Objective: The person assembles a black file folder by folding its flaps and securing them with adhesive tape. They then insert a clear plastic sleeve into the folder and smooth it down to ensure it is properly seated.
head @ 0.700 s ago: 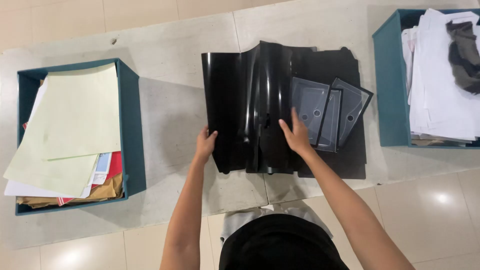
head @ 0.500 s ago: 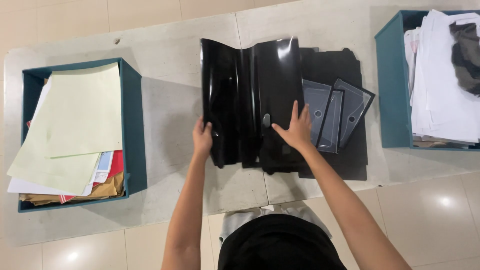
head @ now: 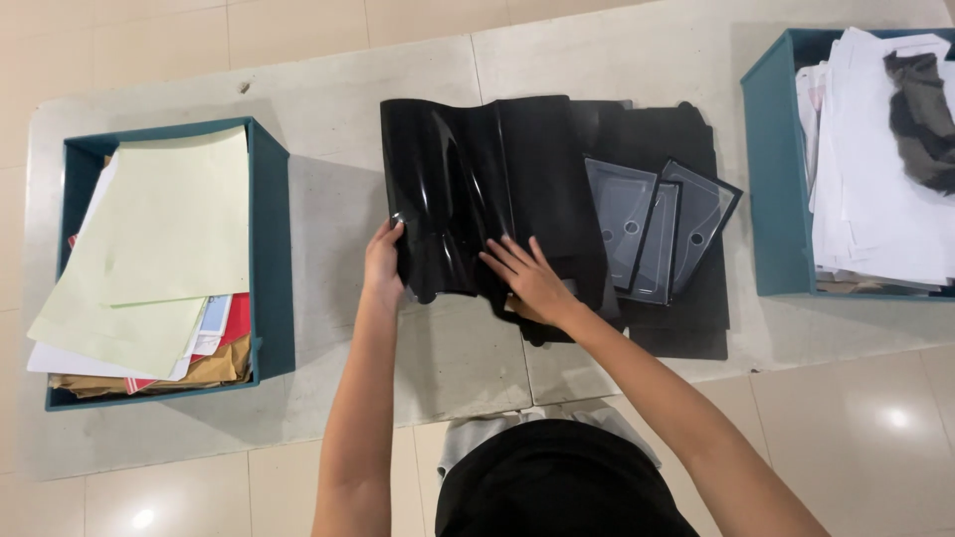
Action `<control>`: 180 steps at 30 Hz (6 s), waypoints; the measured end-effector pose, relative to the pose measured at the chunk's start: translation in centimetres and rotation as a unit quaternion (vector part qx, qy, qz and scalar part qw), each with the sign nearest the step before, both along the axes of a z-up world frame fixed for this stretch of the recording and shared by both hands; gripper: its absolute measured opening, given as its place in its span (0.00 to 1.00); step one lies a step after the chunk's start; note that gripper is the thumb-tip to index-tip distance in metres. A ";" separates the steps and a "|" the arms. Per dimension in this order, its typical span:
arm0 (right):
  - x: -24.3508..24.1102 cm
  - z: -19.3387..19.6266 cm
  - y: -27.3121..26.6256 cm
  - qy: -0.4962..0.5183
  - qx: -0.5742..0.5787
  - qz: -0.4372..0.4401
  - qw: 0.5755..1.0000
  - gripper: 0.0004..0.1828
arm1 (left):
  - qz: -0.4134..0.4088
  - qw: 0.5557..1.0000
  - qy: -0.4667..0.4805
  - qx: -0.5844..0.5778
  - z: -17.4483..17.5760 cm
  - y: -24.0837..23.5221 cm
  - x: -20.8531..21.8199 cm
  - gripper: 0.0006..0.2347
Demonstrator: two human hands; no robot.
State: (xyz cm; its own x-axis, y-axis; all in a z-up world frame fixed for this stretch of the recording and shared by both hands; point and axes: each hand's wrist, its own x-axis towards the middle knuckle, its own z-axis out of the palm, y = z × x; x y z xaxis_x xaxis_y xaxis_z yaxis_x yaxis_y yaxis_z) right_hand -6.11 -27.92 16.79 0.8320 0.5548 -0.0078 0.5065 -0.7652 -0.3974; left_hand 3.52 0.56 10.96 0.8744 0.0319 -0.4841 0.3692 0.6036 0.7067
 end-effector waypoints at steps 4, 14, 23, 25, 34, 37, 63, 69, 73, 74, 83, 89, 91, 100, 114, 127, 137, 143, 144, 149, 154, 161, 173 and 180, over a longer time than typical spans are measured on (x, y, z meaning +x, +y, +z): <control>0.7 -0.6 -2.3 -0.006 0.085 -0.001 0.996 0.42 | 0.032 0.999 -0.008 -0.014 1.4 -0.2 -0.8 0.17; 1.4 1.9 -3.0 0.144 0.353 -0.119 0.917 0.15 | 0.008 0.998 -0.049 0.030 3.5 -3.3 -3.8 0.32; 1.9 2.5 -4.4 0.085 0.551 -0.238 0.796 0.14 | -0.039 0.916 -0.303 0.261 3.9 -8.6 -9.5 0.36; 2.4 2.6 -5.3 0.046 0.538 -0.220 0.813 0.14 | -0.051 0.912 -0.334 0.232 5.4 -8.6 -9.2 0.36; 5.3 -4.4 -8.4 0.107 0.731 -0.398 0.545 0.12 | -0.056 0.778 -0.322 0.536 5.6 -10.1 -9.5 0.31; 4.8 -8.4 -10.4 0.258 0.784 -0.367 0.429 0.13 | -0.146 0.729 -0.243 0.623 8.9 -11.1 -10.5 0.36; 3.3 -7.7 -12.3 0.399 0.713 -0.372 0.440 0.28 | -0.427 0.656 -0.191 0.593 15.7 -7.5 -7.0 0.62; 2.9 -10.4 -12.5 0.428 0.699 -0.356 0.449 0.23 | -0.124 0.702 -0.291 0.638 7.8 -12.5 -3.3 0.42; 2.1 -2.7 -11.5 0.419 0.663 -0.403 0.472 0.20 | -0.130 0.838 -0.176 0.500 12.1 -13.5 -3.2 0.45; 1.9 -2.2 -11.7 0.425 0.700 -0.359 0.448 0.19 | -0.079 0.866 -0.225 0.439 11.5 -13.2 -3.6 0.42; 2.8 -18.8 -15.4 0.380 0.872 -0.100 0.292 0.18 | -0.168 0.718 -0.463 0.492 13.2 -10.5 -11.1 0.57; 2.7 -9.9 -9.5 0.447 0.890 -0.082 0.011 0.23 | -0.111 0.726 -0.387 0.558 10.6 -15.8 -11.6 0.60; 3.2 -13.2 -9.6 0.455 0.887 -0.066 0.030 0.22 | -0.084 0.743 -0.389 0.538 11.1 -16.9 -10.9 0.60; 2.6 -6.9 -8.6 0.475 0.845 -0.154 0.193 0.17 | -0.008 0.799 -0.349 0.490 5.6 -16.5 -11.0 0.39; 3.9 -14.8 -15.0 0.254 0.532 -0.484 0.647 0.15 | -0.262 0.312 -0.208 0.889 6.3 -4.5 -10.0 0.40; 2.7 -19.2 -17.3 0.342 0.418 -0.568 0.621 0.14 | -0.067 0.575 -0.343 0.740 9.4 -10.1 -3.1 0.15; -1.5 -18.9 -14.1 0.260 0.425 -0.522 0.692 0.15 | -0.185 0.585 -0.294 0.733 -1.2 -13.8 1.1 0.41; -1.0 -15.7 -14.2 0.302 0.260 -0.488 0.776 0.27 | -0.185 0.624 -0.251 0.716 -5.6 -12.8 2.7 0.48; -0.7 -13.7 -14.4 0.317 0.132 -0.466 0.815 0.31 | -0.165 0.666 -0.260 0.679 -5.9 -12.8 2.9 0.49; 1.0 -2.2 -10.5 0.315 -0.173 -0.418 0.834 0.34 | -0.280 0.539 -0.148 0.780 -7.1 -12.9 3.5 0.49; 4.7 0.0 -6.0 0.008 -0.052 -0.420 0.906 0.24 | -0.288 0.528 -0.164 0.782 -7.4 -12.0 3.7 0.49; 10.9 -9.2 -4.3 0.015 -0.188 -0.239 0.953 0.52 | -0.300 0.524 -0.200 0.772 -6.7 -11.0 4.6 0.51; 11.4 -12.1 -4.4 0.025 -0.171 -0.266 0.949 0.64 | -0.253 0.604 -0.274 0.704 -7.2 -6.1 0.9 0.30; 10.8 -12.8 -4.0 0.061 -0.148 -0.280 0.946 0.62 | -0.250 0.508 -0.214 0.796 -9.2 -5.3 0.5 0.24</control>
State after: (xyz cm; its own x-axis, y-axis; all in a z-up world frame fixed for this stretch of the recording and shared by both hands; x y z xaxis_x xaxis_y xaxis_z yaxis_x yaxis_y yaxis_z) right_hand 4.73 -31.92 4.00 0.9778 -0.0152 -0.2089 -0.0479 -0.9872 -0.1524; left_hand 3.97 -4.73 1.73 0.9801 -0.1934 0.0451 -0.1986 -0.9522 0.2321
